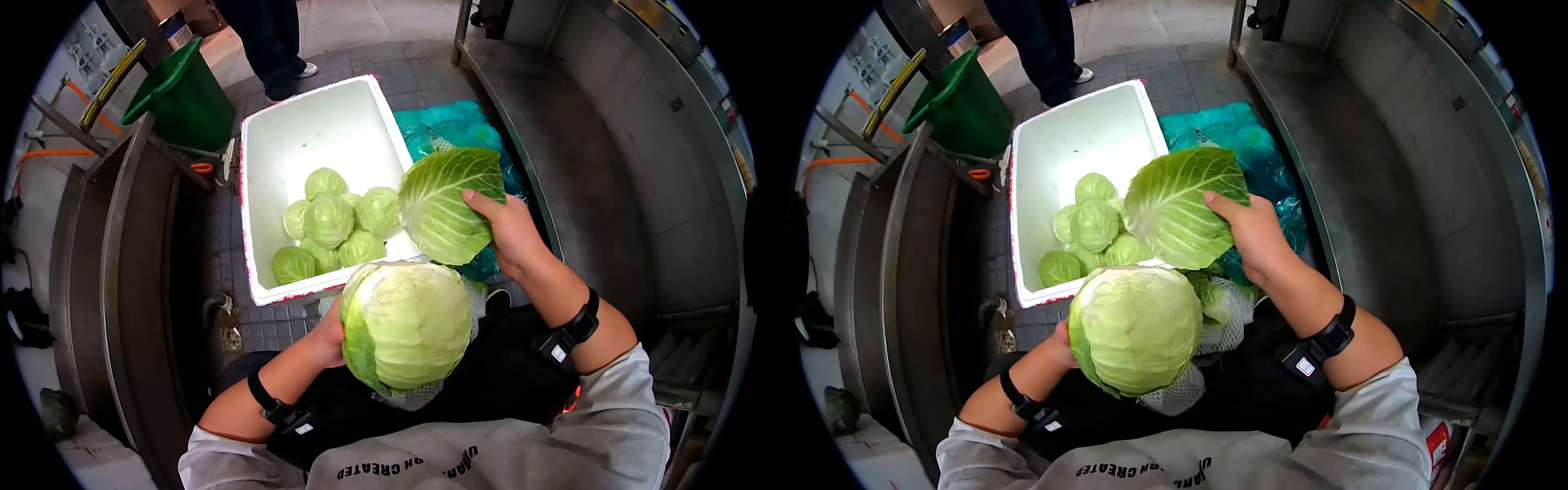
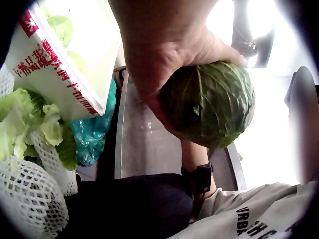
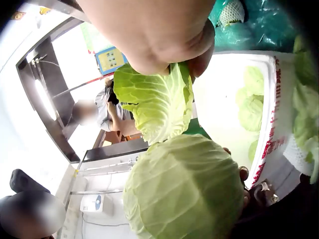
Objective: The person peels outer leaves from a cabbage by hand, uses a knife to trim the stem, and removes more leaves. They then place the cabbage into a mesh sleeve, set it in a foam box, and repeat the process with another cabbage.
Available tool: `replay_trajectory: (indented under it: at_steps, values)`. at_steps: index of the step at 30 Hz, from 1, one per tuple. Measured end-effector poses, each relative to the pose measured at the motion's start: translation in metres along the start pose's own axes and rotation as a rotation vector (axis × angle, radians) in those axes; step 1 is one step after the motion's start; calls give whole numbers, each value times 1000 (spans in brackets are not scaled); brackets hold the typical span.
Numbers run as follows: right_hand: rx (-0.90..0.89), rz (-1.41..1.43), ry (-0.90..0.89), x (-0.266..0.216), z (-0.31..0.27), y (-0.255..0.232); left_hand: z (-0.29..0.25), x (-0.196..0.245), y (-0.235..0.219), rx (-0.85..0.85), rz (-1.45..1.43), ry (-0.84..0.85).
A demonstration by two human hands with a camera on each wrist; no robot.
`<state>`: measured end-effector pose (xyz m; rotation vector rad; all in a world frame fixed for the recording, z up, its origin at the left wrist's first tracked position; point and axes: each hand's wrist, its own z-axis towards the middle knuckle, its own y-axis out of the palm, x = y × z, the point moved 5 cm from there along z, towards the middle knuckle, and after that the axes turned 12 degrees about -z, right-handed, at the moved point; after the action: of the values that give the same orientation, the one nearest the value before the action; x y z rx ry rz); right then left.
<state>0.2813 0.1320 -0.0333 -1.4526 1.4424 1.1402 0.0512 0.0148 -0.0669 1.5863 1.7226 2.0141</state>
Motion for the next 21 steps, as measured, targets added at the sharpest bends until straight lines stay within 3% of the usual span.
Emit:
replay_trajectory:
  at_steps: [3, 6, 9, 12, 15, 16, 18, 20, 21]
  values:
    - [46, 35, 11, 4, 5, -13, -3, 8, 1, -28, -4, 104]
    - [27, -256, -131, -6, 5, -28, -9, 18, 2, 119, -102, 277]
    - [-51, -495, -116, 0, 4, -40, -18, 23, -9, 128, -164, 285]
    - [-261, -872, 60, 29, 0, -36, -23, 33, -8, 228, 29, 324]
    - [-567, -1111, 207, 49, -7, -17, -21, 35, -14, 344, -72, 400]
    - [-572, -1114, 207, 44, -12, -8, -20, 35, -16, 393, -132, 404]
    - [-690, -1306, -19, 35, -23, 13, -17, 38, -16, 387, -125, 419]
    - [-645, -1241, -31, 45, -16, 14, -13, 36, -16, 350, -174, 385]
    - [-588, -851, 34, 42, -16, 23, -11, 34, -16, 352, -179, 383]
